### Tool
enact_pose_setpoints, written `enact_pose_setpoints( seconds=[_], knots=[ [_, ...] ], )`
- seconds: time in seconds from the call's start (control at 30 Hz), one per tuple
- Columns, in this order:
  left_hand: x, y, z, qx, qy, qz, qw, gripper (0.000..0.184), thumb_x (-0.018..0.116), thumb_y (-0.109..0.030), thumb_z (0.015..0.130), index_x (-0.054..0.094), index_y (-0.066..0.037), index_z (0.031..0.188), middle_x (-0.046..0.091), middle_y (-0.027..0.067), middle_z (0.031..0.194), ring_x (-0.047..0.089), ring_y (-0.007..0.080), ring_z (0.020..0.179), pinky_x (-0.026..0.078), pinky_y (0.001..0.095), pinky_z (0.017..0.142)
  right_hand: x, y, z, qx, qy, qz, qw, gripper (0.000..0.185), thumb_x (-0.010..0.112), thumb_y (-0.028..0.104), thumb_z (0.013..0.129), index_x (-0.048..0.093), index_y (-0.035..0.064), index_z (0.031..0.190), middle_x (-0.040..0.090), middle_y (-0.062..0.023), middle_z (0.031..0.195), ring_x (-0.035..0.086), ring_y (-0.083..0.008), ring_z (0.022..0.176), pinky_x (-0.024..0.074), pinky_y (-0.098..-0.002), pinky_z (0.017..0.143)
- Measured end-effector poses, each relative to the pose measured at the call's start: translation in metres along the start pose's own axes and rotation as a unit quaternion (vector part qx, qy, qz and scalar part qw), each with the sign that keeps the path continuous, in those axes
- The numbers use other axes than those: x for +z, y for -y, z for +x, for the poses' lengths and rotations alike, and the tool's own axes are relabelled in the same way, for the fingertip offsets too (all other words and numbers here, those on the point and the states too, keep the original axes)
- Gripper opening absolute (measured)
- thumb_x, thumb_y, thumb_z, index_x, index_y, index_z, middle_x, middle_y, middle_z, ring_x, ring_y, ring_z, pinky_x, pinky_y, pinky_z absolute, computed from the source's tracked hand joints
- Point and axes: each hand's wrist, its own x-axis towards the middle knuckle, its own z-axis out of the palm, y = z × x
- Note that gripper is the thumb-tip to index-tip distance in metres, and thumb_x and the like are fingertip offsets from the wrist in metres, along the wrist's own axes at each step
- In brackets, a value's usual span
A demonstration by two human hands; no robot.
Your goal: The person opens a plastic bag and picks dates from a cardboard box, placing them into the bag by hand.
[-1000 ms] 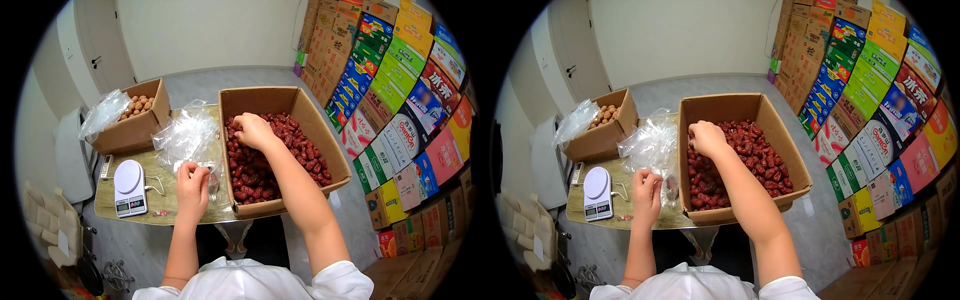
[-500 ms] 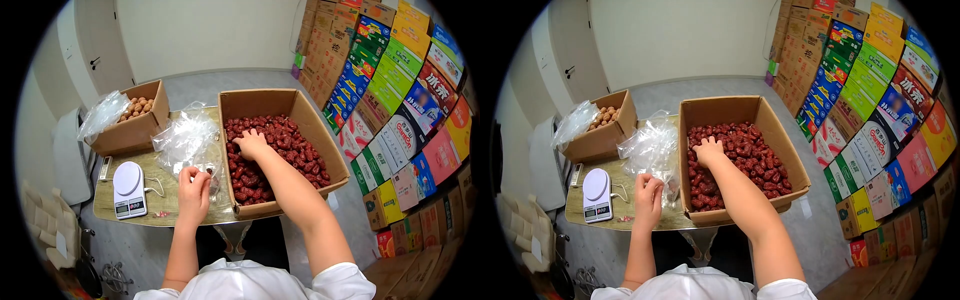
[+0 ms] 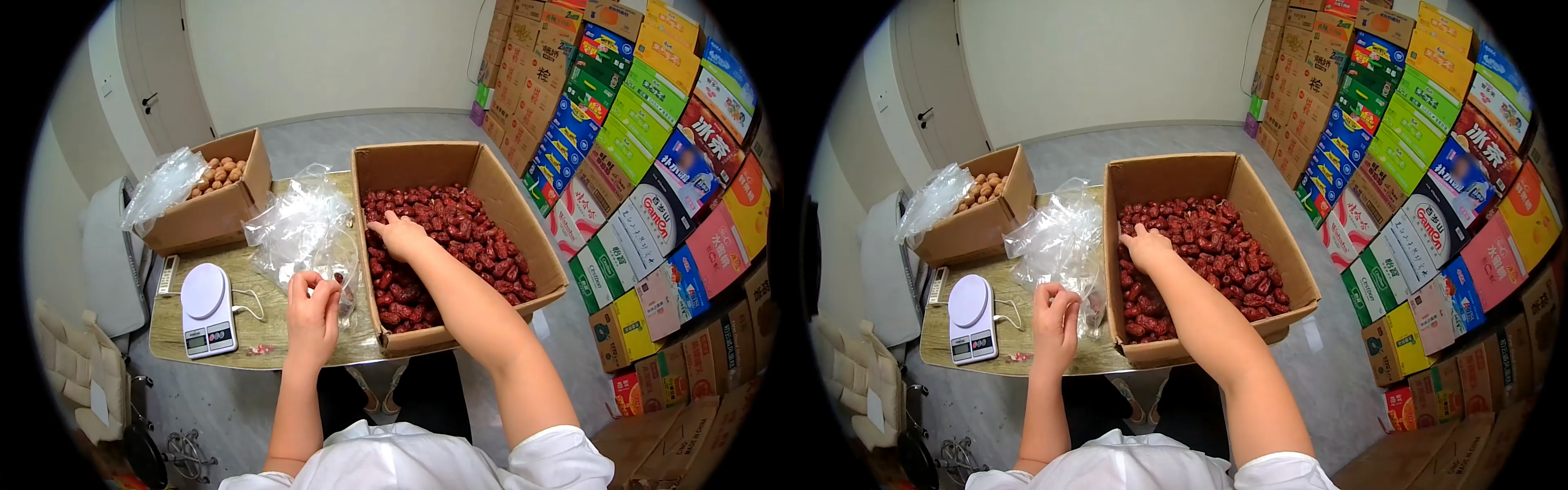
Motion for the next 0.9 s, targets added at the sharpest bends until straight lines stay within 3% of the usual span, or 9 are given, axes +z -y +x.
enact_pose_setpoints(
  seconds=[0.13, 0.33, 0.4, 0.57, 0.67, 0.77, 0.8, 0.9],
  knots=[
    [-0.002, 0.0, 0.0, 0.002, -0.001, -0.003, 1.0, 0.004, 0.059, 0.002, 0.088, 0.059, -0.001, 0.091, 0.048, 0.0126, 0.096, 0.051, 0.0274, 0.087, 0.043, 0.0343, 0.074, 0.0, 0.0, 0.0, -0.027, 0.017, -0.018, 0.999, 0.062, 0.059, -0.002, 0.084, 0.05, 0.0209, 0.141, 0.045, -0.0161, 0.14, 0.049, -0.0344, 0.129, 0.0486, -0.0436, 0.101],
    [-0.003, -0.001, 0.0, 0.003, 0.003, 0.002, 1.0, 0.005, 0.059, 0.003, 0.087, 0.06, -0.001, 0.091, 0.048, 0.0127, 0.096, 0.051, 0.0275, 0.088, 0.044, 0.0344, 0.075, -0.008, -0.001, 0.0, -0.02, 0.004, -0.025, 0.999, 0.046, 0.058, -0.001, 0.084, 0.059, 0.0124, 0.129, 0.051, -0.0189, 0.131, 0.058, -0.0355, 0.119, 0.052, -0.0439, 0.095],
    [-0.002, -0.002, -0.001, -0.001, 0.005, 0.004, 1.0, 0.006, 0.06, 0.002, 0.087, 0.06, -0.001, 0.091, 0.048, 0.0129, 0.096, 0.052, 0.028, 0.089, 0.044, 0.035, 0.076, -0.009, -0.002, 0.0, -0.026, -0.044, -0.024, 0.998, 0.032, 0.056, 0.006, 0.089, 0.063, 0.0108, 0.12, 0.054, -0.0186, 0.127, 0.063, -0.0358, 0.11, 0.0544, -0.0442, 0.091],
    [-0.002, -0.006, 0.001, 0.003, 0.002, 0.014, 1.0, 0.007, 0.063, 0.0, 0.085, 0.061, -0.002, 0.092, 0.05, 0.0136, 0.098, 0.052, 0.0295, 0.09, 0.044, 0.0369, 0.079, -0.021, -0.009, -0.002, -0.012, -0.124, 0.05, 0.991, 0.029, 0.059, 0.001, 0.085, 0.06, 0.0094, 0.112, 0.055, -0.0209, 0.12, 0.064, -0.0385, 0.105, 0.0549, -0.0462, 0.086],
    [-0.001, -0.004, 0.003, 0.007, -0.004, 0.017, 1.0, 0.009, 0.065, -0.001, 0.084, 0.062, -0.003, 0.092, 0.051, 0.0138, 0.098, 0.053, 0.0303, 0.09, 0.044, 0.0381, 0.08, -0.039, -0.01, -0.008, -0.053, -0.201, 0.163, 0.965, 0.023, 0.066, 0.002, 0.082, 0.055, 0.0059, 0.102, 0.055, -0.0199, 0.105, 0.063, -0.0414, 0.095, 0.0528, -0.0474, 0.081],
    [-0.002, -0.006, 0.003, 0.007, -0.008, 0.029, 1.0, 0.01, 0.066, -0.001, 0.084, 0.062, -0.003, 0.093, 0.051, 0.0134, 0.097, 0.053, 0.0302, 0.09, 0.044, 0.038, 0.078, -0.064, 0.006, -0.022, -0.205, -0.266, 0.292, 0.895, 0.026, 0.071, 0.007, 0.082, 0.057, 0.0041, 0.104, 0.058, -0.0182, 0.101, 0.062, -0.0363, 0.093, 0.0513, -0.0421, 0.082],
    [-0.001, -0.006, 0.004, 0.006, -0.007, 0.025, 1.0, 0.01, 0.066, -0.001, 0.084, 0.062, -0.004, 0.093, 0.051, 0.0131, 0.097, 0.053, 0.03, 0.09, 0.044, 0.0379, 0.077, -0.07, 0.016, -0.027, -0.244, -0.25, 0.347, 0.871, 0.024, 0.071, 0.006, 0.083, 0.058, 0.0035, 0.104, 0.059, -0.012, 0.097, 0.061, -0.0253, 0.09, 0.0494, -0.0363, 0.083],
    [0.002, -0.003, 0.006, 0.015, -0.011, 0.025, 1.0, 0.011, 0.066, 0.0, 0.083, 0.063, -0.004, 0.093, 0.051, 0.0127, 0.096, 0.053, 0.0295, 0.089, 0.044, 0.0377, 0.074, -0.077, 0.034, -0.04, -0.359, -0.193, 0.362, 0.839, 0.028, 0.072, 0.0, 0.08, 0.058, 0.0026, 0.104, 0.059, -0.0098, 0.098, 0.062, -0.0245, 0.093, 0.0502, -0.0352, 0.082]
  ],
)
